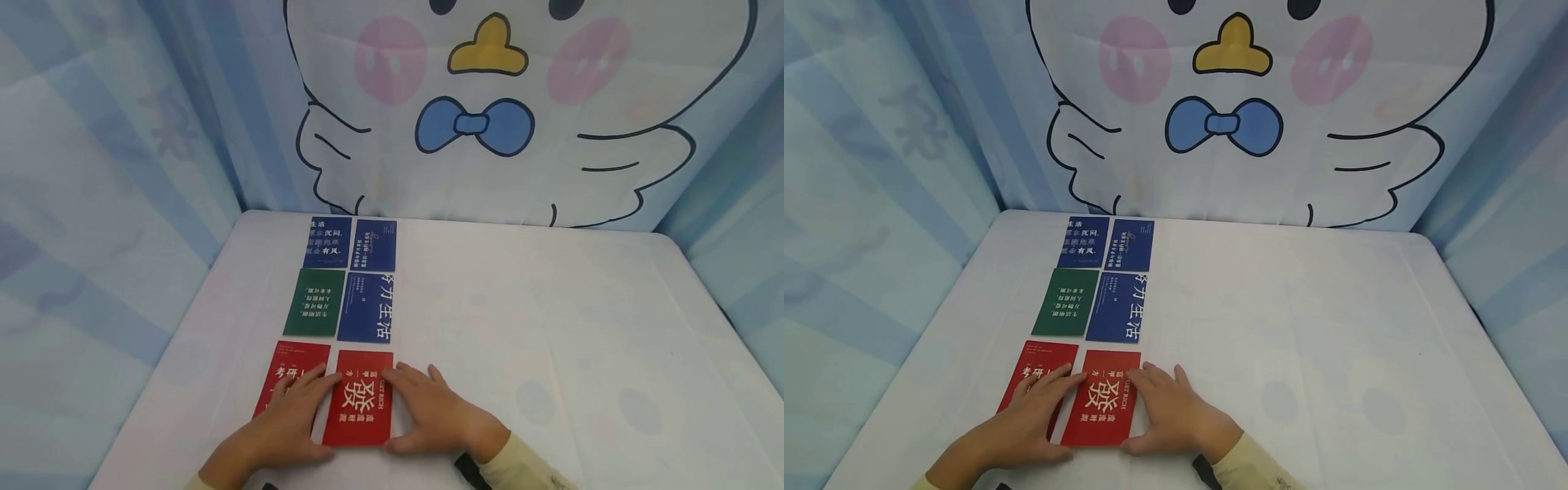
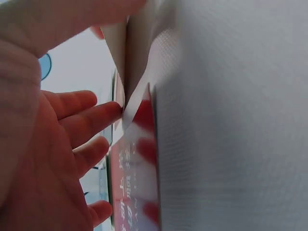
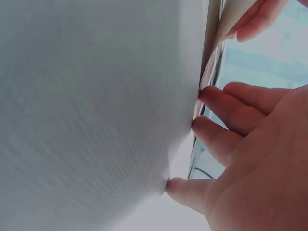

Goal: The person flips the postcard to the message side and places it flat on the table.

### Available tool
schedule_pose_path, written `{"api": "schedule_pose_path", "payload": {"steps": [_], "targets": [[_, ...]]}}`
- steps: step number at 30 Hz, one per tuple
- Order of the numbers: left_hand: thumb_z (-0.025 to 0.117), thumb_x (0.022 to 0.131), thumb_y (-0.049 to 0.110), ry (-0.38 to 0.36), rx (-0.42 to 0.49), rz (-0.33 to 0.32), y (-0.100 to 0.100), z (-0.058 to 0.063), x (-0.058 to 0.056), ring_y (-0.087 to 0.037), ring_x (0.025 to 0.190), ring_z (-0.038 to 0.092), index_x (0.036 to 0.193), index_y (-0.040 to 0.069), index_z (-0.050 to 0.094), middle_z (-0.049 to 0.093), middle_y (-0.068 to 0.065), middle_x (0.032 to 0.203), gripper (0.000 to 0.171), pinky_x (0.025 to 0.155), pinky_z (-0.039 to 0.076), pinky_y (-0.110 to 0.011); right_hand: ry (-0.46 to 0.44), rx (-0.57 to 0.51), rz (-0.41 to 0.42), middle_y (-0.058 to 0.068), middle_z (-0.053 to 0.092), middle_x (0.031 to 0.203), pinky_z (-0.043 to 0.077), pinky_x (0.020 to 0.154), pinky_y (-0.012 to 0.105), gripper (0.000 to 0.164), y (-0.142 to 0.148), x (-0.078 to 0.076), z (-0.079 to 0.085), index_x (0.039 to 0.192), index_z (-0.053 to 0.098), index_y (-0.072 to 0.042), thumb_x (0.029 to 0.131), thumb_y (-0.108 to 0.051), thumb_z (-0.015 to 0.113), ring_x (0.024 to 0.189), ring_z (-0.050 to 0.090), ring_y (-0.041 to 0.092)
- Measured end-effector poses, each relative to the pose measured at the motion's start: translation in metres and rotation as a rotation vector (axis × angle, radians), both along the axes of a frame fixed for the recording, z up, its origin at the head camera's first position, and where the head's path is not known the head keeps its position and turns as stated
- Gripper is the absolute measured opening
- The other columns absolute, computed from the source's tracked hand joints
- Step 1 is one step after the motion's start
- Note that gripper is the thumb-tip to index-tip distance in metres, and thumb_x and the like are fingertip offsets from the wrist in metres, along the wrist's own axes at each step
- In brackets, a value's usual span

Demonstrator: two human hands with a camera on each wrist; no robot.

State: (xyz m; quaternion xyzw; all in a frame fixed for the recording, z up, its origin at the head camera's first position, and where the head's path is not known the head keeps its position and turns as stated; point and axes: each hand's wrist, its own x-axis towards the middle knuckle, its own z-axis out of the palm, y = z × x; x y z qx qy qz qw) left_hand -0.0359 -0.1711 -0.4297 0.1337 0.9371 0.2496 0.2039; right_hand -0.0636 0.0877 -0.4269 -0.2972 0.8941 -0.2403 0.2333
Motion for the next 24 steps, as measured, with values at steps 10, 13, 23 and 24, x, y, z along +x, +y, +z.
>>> {"api": "schedule_pose_path", "payload": {"steps": [10, 13, 23, 24], "targets": [[0.085, 0.066, 0.042, 0.061, 0.033, 0.021, -0.002, 0.004, 0.000, -0.027, 0.135, 0.041, 0.142, 0.019, 0.055, 0.052, -0.004, 0.143, 0.085, 0.111, 0.018, -0.070, 0.028, -0.007, -0.016, 0.010, 0.051, 0.145, 0.022, 0.111, 0.068, 0.084, 0.001, -0.001, 0.003, 0.147, 0.044, -0.007, 0.080, -0.040, 0.082, 0.138, 0.042, 0.030], [0.085, 0.067, 0.042, 0.083, 0.059, 0.021, -0.002, 0.006, 0.000, -0.027, 0.133, 0.043, 0.140, 0.019, 0.056, 0.053, -0.003, 0.141, 0.082, 0.111, 0.020, -0.069, 0.122, -0.009, -0.031, 0.010, 0.059, 0.134, 0.037, 0.107, 0.059, 0.061, -0.002, -0.002, 0.004, 0.138, 0.052, -0.004, 0.087, -0.025, 0.077, 0.127, 0.053, 0.028], [0.087, 0.073, 0.015, 0.190, 0.116, 0.128, 0.004, 0.006, -0.002, -0.022, 0.120, 0.054, 0.134, 0.020, 0.061, 0.065, 0.008, 0.122, 0.067, 0.104, 0.042, -0.058, 0.159, -0.092, -0.102, 0.006, 0.070, 0.116, 0.052, 0.095, 0.044, 0.042, -0.003, -0.007, 0.010, 0.127, 0.057, -0.003, 0.090, -0.015, 0.073, 0.103, 0.065, 0.021], [0.086, 0.075, 0.014, 0.206, 0.119, 0.145, 0.004, 0.006, -0.002, -0.022, 0.118, 0.055, 0.135, 0.021, 0.061, 0.067, 0.011, 0.118, 0.065, 0.101, 0.045, -0.057, 0.160, -0.106, -0.105, 0.005, 0.071, 0.114, 0.052, 0.094, 0.044, 0.041, -0.002, -0.007, 0.011, 0.127, 0.057, -0.003, 0.090, -0.014, 0.073, 0.102, 0.066, 0.021]]}}
